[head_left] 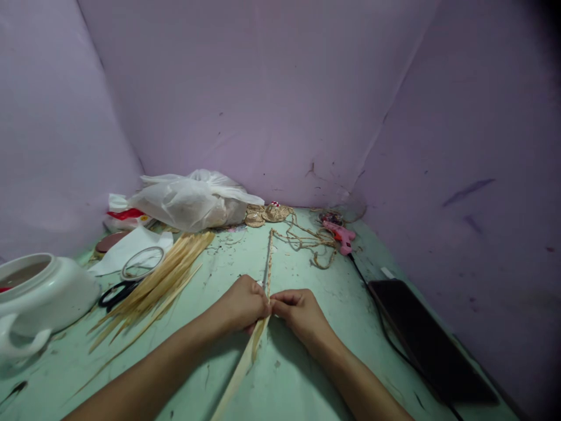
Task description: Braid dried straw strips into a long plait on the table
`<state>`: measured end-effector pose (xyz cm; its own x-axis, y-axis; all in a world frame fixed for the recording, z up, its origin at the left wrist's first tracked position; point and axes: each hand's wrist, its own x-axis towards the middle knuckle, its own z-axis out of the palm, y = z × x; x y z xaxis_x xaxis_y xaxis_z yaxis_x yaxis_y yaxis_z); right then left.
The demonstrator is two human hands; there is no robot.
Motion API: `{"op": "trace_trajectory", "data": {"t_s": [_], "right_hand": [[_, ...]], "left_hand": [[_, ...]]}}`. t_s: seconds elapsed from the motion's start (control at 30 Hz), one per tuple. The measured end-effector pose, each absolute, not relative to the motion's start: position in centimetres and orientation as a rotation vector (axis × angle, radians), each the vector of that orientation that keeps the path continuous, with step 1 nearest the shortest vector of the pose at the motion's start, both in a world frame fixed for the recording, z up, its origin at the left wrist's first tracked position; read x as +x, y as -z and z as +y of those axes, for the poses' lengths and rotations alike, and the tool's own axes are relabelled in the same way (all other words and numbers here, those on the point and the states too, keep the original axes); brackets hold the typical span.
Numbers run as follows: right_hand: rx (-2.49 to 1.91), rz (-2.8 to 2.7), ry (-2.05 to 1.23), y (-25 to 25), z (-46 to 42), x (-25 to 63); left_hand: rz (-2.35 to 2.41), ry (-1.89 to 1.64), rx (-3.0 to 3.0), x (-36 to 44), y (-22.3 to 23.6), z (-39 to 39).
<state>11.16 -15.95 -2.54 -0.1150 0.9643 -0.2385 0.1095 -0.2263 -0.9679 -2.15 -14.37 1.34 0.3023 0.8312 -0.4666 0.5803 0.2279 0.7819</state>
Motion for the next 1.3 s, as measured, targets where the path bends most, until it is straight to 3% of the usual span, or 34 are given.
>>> {"op": "trace_trajectory", "data": {"t_s": [0.2, 0.47, 0.7, 1.07, 1.3], "right_hand": [[-1.316, -1.316, -1.485, 2.2, -16.2, 11.2], [-1.325, -1.286, -1.451, 2.4, -16.0, 11.2], [-1.247, -1.291, -1.461, 2.7, -16.2, 11.1], [-1.12, -1.121, -1.704, 1.5, -16.3, 12.0], [-1.149, -1.076, -1.694, 1.4, -16.1, 12.1]], "left_hand": [[1.27, -0.178, 1.382, -1.8, -1.6, -14.4], [1.493, -0.435, 1.281, -1.6, -0.6, -14.7], [1.253, -0.446, 1.008, -1.3, -0.8, -15.3], [1.331, -0.539, 1.193, -1.3, -0.4, -15.5], [1.214, -0.54, 1.254, -1.8, -0.4, -15.2]]}}
